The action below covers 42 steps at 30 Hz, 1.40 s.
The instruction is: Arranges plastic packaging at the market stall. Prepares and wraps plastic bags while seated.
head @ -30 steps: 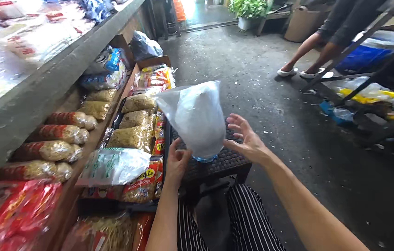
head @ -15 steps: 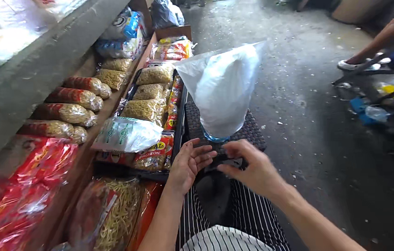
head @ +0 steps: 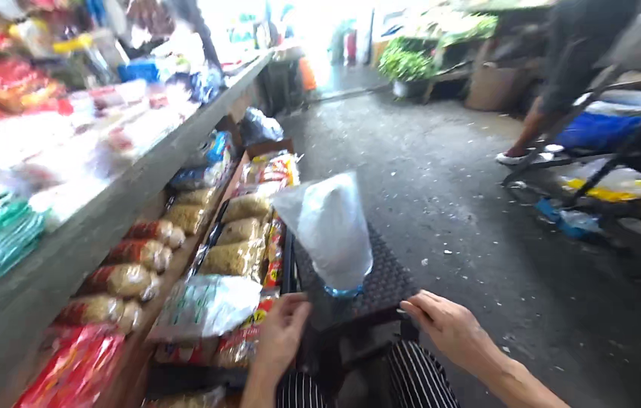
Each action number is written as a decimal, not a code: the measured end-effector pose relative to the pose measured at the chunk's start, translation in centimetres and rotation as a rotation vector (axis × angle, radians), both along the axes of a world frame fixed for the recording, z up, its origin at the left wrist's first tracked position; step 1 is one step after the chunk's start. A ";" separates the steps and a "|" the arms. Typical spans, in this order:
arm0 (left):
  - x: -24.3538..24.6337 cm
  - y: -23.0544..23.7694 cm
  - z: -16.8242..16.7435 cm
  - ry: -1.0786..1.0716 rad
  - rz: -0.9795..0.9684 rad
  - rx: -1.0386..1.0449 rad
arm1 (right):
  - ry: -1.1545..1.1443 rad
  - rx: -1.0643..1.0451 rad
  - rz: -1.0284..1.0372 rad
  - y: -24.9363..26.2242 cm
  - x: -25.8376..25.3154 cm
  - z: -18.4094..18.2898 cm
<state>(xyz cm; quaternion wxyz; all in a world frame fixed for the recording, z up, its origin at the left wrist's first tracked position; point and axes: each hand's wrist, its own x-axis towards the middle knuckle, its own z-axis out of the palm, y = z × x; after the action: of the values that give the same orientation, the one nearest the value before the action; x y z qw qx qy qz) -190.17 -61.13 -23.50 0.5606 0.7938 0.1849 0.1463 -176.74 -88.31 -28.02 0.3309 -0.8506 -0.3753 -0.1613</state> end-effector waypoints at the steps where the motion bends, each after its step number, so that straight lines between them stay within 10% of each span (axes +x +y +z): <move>1: 0.1 2.2 -0.2 0.047 0.123 0.251 | 0.140 -0.134 -0.058 -2.1 0.5 0.3; 6: 1.8 10.0 -2.2 0.394 0.206 0.777 | 0.776 -0.806 -0.304 -10.3 3.6 -2.2; 12: 1.4 11.4 -3.0 0.772 0.037 0.940 | 0.827 -0.798 -0.442 -14.9 3.0 -5.7; 17: -2.0 12.5 -0.5 0.550 -0.248 0.839 | 0.826 -0.753 -0.284 -14.6 2.9 -5.6; 28: -4.7 11.7 -0.5 0.734 -0.066 0.960 | 0.634 -0.461 0.761 5.9 -3.0 2.3; 36: -6.1 10.9 3.0 0.307 -0.001 0.488 | 0.501 0.036 0.830 20.7 -7.0 1.4; 42: -6.5 10.8 2.2 0.204 -0.168 0.590 | 0.289 0.076 0.645 26.0 -7.8 1.4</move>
<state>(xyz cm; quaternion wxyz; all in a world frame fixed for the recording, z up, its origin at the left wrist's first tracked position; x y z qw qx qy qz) -196.67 -50.32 -21.34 0.2949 0.9452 0.1235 0.0666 -184.56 -62.26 -26.59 0.4459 -0.6895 -0.5676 0.0597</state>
